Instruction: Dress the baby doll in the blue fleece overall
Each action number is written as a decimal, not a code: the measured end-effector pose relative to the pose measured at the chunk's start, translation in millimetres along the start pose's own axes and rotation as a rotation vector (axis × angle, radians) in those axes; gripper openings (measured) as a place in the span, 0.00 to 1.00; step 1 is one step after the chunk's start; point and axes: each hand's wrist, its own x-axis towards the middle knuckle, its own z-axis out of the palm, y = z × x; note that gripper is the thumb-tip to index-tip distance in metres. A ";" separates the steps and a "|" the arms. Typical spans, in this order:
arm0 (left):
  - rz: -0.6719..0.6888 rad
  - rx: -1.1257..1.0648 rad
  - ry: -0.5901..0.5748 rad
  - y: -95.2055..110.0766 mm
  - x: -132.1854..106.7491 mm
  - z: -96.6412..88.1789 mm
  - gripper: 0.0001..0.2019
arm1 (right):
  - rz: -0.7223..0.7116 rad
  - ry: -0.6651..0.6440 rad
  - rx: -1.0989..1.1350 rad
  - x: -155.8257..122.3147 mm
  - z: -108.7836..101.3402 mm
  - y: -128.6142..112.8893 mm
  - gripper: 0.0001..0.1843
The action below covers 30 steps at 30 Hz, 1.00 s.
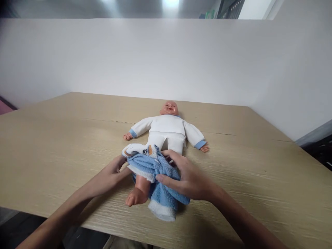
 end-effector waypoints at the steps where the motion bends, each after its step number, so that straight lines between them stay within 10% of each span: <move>1: -0.010 -0.011 -0.037 1.1 -0.7 -3.8 0.27 | -0.001 0.014 0.066 -2.2 0.3 4.3 0.24; 7: -0.103 -0.114 -0.135 4.7 9.0 -19.6 0.35 | 0.098 0.025 0.521 -5.4 -0.4 35.6 0.17; 12: 0.117 0.211 -0.102 40.0 36.0 -15.3 0.26 | 0.241 0.076 0.838 -9.2 0.3 39.1 0.25; 18: 0.249 0.440 -0.581 88.0 94.4 -9.0 0.20 | 0.205 0.079 0.890 -11.8 -8.0 38.4 0.33; 24: 0.164 0.076 -1.041 84.0 140.5 5.4 0.17 | 0.226 -0.304 0.630 -19.8 -33.1 54.3 0.25; 30: 0.143 -0.016 -1.133 72.7 147.0 21.0 0.14 | 0.228 0.303 0.794 -19.1 -25.2 49.7 0.33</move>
